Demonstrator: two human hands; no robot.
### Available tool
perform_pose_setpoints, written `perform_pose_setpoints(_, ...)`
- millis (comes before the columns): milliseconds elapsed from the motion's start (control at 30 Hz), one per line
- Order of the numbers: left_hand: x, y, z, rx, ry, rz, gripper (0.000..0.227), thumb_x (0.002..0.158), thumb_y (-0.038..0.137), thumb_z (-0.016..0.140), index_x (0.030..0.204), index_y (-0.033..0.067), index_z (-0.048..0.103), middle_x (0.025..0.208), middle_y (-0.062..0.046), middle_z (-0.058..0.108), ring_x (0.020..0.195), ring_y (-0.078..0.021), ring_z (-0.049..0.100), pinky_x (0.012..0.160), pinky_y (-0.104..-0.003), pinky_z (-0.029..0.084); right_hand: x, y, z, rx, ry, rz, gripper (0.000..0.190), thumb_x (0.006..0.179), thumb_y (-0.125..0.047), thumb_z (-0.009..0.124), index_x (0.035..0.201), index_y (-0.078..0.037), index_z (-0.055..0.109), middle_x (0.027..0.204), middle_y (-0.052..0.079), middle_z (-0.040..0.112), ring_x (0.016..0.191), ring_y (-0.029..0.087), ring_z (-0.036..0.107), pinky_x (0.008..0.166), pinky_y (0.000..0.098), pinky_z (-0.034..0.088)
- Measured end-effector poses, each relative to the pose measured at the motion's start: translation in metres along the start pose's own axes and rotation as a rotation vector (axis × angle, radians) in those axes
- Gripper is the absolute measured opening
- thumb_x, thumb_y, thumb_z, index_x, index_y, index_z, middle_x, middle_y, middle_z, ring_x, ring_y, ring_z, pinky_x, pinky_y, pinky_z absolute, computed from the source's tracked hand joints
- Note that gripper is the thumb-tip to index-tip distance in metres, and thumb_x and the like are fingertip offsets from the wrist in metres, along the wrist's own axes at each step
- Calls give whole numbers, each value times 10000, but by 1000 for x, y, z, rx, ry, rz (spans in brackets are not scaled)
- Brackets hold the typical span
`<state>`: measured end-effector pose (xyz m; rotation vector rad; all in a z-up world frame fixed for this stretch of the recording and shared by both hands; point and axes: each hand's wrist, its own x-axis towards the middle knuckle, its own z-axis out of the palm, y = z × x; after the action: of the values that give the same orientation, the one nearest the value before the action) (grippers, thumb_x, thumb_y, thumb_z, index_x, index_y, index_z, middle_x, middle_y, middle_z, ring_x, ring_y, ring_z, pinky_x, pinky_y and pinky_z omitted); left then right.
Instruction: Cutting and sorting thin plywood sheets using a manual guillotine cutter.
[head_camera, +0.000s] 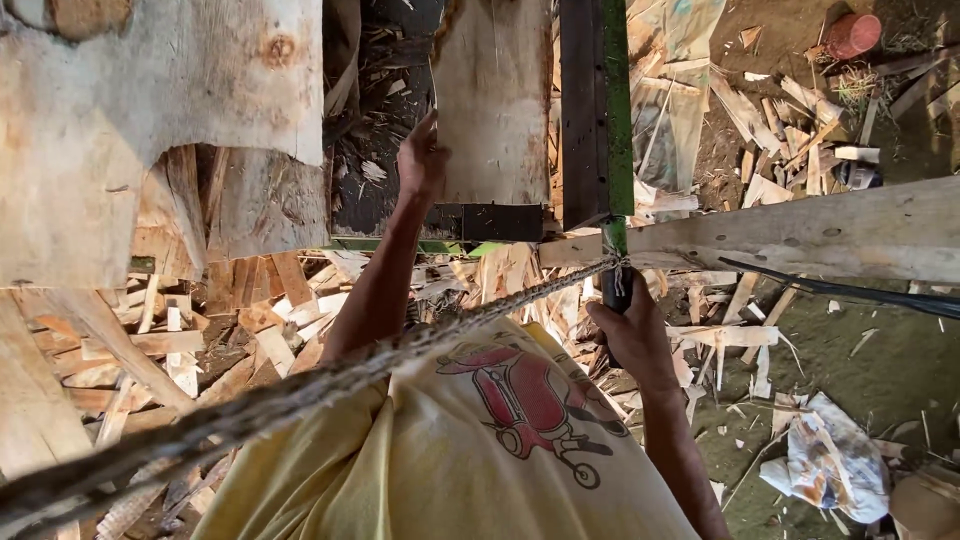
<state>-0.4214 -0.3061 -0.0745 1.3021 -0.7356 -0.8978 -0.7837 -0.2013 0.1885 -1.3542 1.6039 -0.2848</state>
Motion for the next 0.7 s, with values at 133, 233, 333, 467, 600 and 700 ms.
perform_pose_setpoints(133,8,-17,2,9,60,-55,745,792,-177,544,1516,-9,492,1214,-37,730,789,-29,560,675,-152,486,23,34,20,64,-10,15,527,876,-184,683,1334,-47,461,785,88,672,568,182,689,496,354,573)
perform_pose_setpoints(233,17,-39,-3,125,104,-57,723,779,-166,548,1481,5,516,1235,0,706,821,-8,623,645,-159,536,34,52,30,-131,-1,39,586,862,-185,684,1365,-49,416,758,145,692,555,226,697,494,394,579)
perform_pose_setpoints(333,47,-84,-10,-45,75,-107,638,942,-87,402,1568,15,474,1104,-160,507,757,-67,386,637,-140,370,33,44,23,-155,-63,23,607,876,-196,672,1375,-40,363,782,179,687,548,238,683,479,408,572)
perform_pose_setpoints(467,47,-84,-10,-464,23,-14,634,918,-92,541,1551,-51,525,1307,-125,640,985,-66,576,799,-226,544,2,-6,-10,-103,-43,21,519,870,-229,682,1305,-46,464,784,110,652,545,186,650,457,392,553)
perform_pose_setpoints(600,24,-10,4,277,85,-4,729,820,-164,567,1523,18,500,1451,-117,622,915,23,679,730,-142,587,-19,-47,-37,-13,-1,-10,435,864,-250,730,1186,-11,562,766,56,608,531,165,605,461,373,543)
perform_pose_setpoints(700,25,-2,7,401,112,-184,762,878,-140,563,1599,105,528,1125,-275,676,654,-69,428,547,-186,403,23,60,3,42,31,-197,473,891,-254,690,1273,-32,521,803,79,632,575,180,593,474,392,516)
